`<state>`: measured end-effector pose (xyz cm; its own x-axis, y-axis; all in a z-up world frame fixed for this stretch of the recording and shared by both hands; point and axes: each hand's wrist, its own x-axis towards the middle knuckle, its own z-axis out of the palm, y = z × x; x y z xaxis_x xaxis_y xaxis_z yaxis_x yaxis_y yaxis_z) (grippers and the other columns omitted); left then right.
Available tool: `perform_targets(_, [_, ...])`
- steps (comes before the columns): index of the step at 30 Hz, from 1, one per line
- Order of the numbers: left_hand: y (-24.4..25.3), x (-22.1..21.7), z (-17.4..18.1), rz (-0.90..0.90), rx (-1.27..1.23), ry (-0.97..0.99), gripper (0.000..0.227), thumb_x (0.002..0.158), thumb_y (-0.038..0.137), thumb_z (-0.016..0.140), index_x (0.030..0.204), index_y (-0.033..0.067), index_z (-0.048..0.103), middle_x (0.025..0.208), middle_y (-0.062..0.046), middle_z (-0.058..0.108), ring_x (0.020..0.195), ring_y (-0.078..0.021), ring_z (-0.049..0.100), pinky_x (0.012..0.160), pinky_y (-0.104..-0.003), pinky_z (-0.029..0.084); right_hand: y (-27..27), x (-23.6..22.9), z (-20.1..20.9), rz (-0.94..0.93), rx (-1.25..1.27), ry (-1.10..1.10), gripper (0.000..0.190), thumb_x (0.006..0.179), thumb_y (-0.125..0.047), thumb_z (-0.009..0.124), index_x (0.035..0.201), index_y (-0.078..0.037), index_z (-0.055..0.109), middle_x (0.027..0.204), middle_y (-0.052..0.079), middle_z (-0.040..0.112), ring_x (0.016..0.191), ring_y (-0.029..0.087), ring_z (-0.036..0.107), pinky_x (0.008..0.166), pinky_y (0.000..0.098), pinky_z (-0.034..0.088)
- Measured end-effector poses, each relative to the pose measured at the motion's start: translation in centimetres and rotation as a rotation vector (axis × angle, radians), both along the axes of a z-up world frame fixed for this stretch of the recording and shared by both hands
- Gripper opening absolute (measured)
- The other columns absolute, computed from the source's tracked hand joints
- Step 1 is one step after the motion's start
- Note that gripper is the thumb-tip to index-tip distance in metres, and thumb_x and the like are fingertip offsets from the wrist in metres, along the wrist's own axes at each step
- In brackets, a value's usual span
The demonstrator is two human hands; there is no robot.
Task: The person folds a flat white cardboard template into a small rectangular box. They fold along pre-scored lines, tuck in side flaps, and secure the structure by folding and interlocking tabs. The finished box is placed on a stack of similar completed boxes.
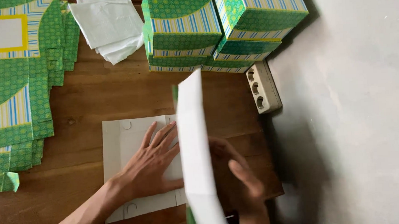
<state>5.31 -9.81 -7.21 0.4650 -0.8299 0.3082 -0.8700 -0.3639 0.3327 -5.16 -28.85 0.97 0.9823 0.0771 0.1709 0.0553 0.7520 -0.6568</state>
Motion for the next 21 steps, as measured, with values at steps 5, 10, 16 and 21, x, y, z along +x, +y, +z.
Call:
perform_targets(5, [1.3,2.1,2.3,-0.047,-0.34,0.146,0.023,0.09,0.019,0.062,0.112,0.0127,0.063,0.119,-0.014,0.062,0.12,-0.035,0.049,0.111,-0.056,0.022,1.5,0.0,-0.8,-0.145,-0.712,0.075,0.062,0.098,-0.044,0.061,0.141,0.0,0.053,0.15,0.018,0.056,0.143,0.027,0.049,0.12,0.0393,0.038])
perform_targets(10, [4.0,4.8,4.3,0.073,-0.477,0.111,0.01,0.088,-0.001,0.052,0.081,0.0051,0.052,0.078,-0.015,0.061,0.065,-0.0336,0.054,0.059,-0.045,0.041,2.8,-0.5,-2.0,-0.128,-0.945,0.112,0.047,0.096,-0.025,0.063,0.14,-0.011,0.055,0.159,0.014,0.047,0.151,0.026,0.04,0.122,0.0388,0.032])
perform_targets(16, [6.4,5.5,5.2,0.468,-0.404,-0.011,0.027,0.103,0.005,0.053,0.125,0.0011,0.068,0.126,-0.014,0.073,0.112,-0.034,0.066,0.094,-0.049,0.045,4.4,-0.5,-3.5,-0.228,-1.689,-0.267,0.058,0.101,-0.042,0.055,0.145,-0.006,0.047,0.161,0.021,0.035,0.154,0.038,0.029,0.127,0.057,0.018])
perform_targets(21, [4.0,3.7,4.6,0.333,-0.262,0.047,0.036,0.094,0.027,0.066,0.125,0.0091,0.062,0.13,-0.012,0.066,0.12,-0.0328,0.059,0.103,-0.053,0.04,4.3,-0.4,-3.4,-0.238,-1.688,-0.264,0.057,0.103,-0.044,0.052,0.145,-0.006,0.048,0.162,0.021,0.035,0.155,0.038,0.029,0.125,0.0568,0.022])
